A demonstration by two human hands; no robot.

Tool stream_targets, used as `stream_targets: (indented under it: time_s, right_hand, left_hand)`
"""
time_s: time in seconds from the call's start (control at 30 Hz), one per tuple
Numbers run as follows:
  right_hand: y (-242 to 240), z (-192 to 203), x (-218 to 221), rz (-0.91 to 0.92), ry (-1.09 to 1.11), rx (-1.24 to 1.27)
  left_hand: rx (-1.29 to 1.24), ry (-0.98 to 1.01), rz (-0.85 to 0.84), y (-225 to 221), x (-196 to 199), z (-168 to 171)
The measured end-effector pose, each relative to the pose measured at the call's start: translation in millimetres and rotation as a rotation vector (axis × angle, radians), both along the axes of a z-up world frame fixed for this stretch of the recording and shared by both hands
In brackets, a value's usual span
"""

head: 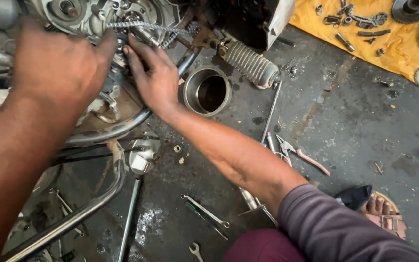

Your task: Repairing and reassembling internal engine components of a motorcycle.

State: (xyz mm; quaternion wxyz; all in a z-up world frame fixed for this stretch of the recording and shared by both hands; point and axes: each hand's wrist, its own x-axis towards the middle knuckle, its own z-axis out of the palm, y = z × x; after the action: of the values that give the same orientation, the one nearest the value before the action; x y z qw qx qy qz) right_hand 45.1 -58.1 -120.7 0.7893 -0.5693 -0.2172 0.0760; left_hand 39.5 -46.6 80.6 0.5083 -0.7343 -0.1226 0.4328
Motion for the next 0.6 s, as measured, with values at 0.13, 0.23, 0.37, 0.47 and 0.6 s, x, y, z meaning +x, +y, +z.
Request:
stream_targets:
  time_s: [0.13, 0.23, 0.37, 0.47, 0.6]
  right_hand:
    - [17, -31, 2, 0.184, -0.092, -0.174]
    - [11, -25, 3, 0.021, -0.222, -0.006]
    - [-5, -11, 5, 0.123, -0.140, 0.011]
    - [-5, -22, 11, 0.301, -0.041, 0.011]
    - [10, -59, 17, 0.582, 0.041, 0.184]
  left_hand:
    - [-0.057, -0.085, -0.071, 5, -8, 2]
    - [-0.129, -0.208, -0.183, 13, -12, 6]
    - [-0.152, -0.240, -0.370, 19, -11, 9]
    - [-0.173, -0.183, -0.520, 23, -10, 7]
    - [-0.353, 0.003, -0.694, 23, -2, 4]
